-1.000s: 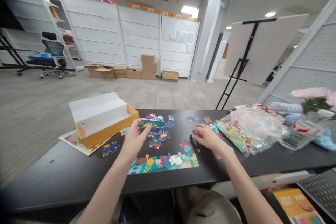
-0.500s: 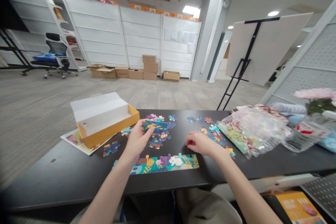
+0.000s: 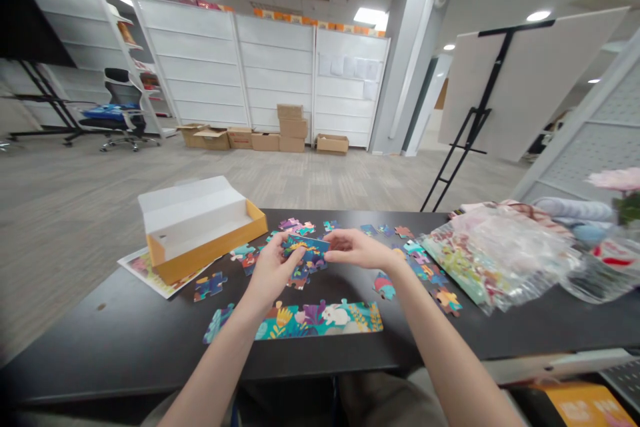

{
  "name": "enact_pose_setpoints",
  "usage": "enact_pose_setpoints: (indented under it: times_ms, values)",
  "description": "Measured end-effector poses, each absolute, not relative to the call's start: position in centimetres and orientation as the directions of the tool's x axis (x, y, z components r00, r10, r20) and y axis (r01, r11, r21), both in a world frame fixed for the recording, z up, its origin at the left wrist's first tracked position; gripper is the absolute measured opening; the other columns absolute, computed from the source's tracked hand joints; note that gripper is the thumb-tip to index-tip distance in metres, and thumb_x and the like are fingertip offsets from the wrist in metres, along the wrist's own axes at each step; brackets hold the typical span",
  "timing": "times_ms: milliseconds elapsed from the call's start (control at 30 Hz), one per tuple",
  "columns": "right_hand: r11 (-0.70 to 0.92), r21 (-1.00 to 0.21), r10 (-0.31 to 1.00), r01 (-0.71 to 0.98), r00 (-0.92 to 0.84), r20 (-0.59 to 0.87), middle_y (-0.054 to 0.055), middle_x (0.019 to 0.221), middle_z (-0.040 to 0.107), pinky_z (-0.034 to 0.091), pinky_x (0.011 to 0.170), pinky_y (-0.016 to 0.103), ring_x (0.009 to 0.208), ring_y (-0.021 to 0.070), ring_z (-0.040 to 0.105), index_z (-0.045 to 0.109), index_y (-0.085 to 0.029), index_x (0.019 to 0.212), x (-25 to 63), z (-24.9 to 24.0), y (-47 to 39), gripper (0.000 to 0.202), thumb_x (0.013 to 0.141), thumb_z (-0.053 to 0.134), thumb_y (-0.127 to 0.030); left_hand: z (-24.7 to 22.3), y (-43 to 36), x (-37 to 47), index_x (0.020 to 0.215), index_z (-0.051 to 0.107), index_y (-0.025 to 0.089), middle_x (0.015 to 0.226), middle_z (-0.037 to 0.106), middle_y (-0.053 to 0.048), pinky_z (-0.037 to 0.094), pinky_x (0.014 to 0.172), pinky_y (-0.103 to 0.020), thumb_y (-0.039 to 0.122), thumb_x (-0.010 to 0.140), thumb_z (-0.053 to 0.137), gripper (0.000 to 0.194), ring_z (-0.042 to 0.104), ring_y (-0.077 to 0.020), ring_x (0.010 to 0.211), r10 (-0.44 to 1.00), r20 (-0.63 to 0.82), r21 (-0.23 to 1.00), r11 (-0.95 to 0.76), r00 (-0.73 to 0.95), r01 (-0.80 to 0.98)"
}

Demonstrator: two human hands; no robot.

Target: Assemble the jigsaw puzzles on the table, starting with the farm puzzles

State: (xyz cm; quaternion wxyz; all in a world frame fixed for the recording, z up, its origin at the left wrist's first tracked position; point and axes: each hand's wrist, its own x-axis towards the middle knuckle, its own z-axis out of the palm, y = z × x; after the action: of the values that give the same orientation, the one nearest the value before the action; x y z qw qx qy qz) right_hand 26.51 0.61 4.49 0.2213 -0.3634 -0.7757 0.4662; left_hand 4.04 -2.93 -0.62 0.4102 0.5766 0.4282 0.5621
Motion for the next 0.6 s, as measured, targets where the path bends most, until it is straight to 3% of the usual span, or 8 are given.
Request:
enact_pose_setpoints:
  times_ms: [200, 333, 467, 600]
  values:
    - [0.271, -0.928, 0.735, 0.255, -0.678, 0.028, -0.001, 0.076, 0.066, 0.044, 0.064, 0.025, 0.067, 0.0116, 0.055, 0.071, -0.015, 0.093, 24.2, 3.5, 3.0, 0.042, 0.079, 0.076, -0.055, -0.7, -2.8, 5.0, 0.102, 0.06, 0.019, 0.086, 0.071, -0.002, 0.053, 0.065, -0.026, 0.031, 0.082, 0.069, 0.025, 0.068, -0.0171, 0.074, 0.965, 0.262, 0.963, -0.26, -0.018, 0.065]
    - [0.258, -0.933, 0.771, 0.249, -0.635, 0.043, -0.002, 0.069, 0.062, 0.041, 0.061, 0.025, 0.063, 0.011, 0.051, 0.071, -0.015, 0.085, 24.4, 2.6, 3.0, 0.046, 0.078, 0.074, -0.06, -0.7, -2.9, 5.9, 0.103, 0.06, 0.021, 0.084, 0.071, -0.001, 0.052, 0.064, -0.026, 0.032, 0.081, 0.071, 0.027, 0.068, -0.0168, 0.072, 0.969, 0.246, 0.966, -0.244, -0.009, 0.083]
    - [0.29, -0.901, 0.767, 0.322, -0.641, 0.017, 0.0, 0.071, 0.064, 0.041, 0.063, 0.026, 0.066, 0.0126, 0.052, 0.072, -0.015, 0.085, 26.1, 2.9, 3.4, 0.046, 0.08, 0.071, -0.06, -0.8, -3.0, 6.6, 0.108, 0.058, 0.022, 0.088, 0.071, -0.002, 0.053, 0.067, -0.028, 0.03, 0.081, 0.069, 0.03, 0.069, -0.018, 0.075, 0.97, 0.245, 0.96, -0.244, 0.016, 0.135]
    - [0.274, -0.821, 0.826, 0.501, -0.56, -0.066, 0.001, 0.07, 0.066, 0.042, 0.064, 0.027, 0.065, 0.0133, 0.054, 0.071, -0.014, 0.081, 29.2, 3.0, 4.6, 0.044, 0.079, 0.07, -0.058, -1.2, -3.3, 6.6, 0.115, 0.057, 0.024, 0.101, 0.07, -0.005, 0.054, 0.083, -0.036, 0.024, 0.084, 0.065, 0.032, 0.069, -0.0221, 0.094, 0.944, 0.329, 0.88, -0.309, 0.007, 0.361]
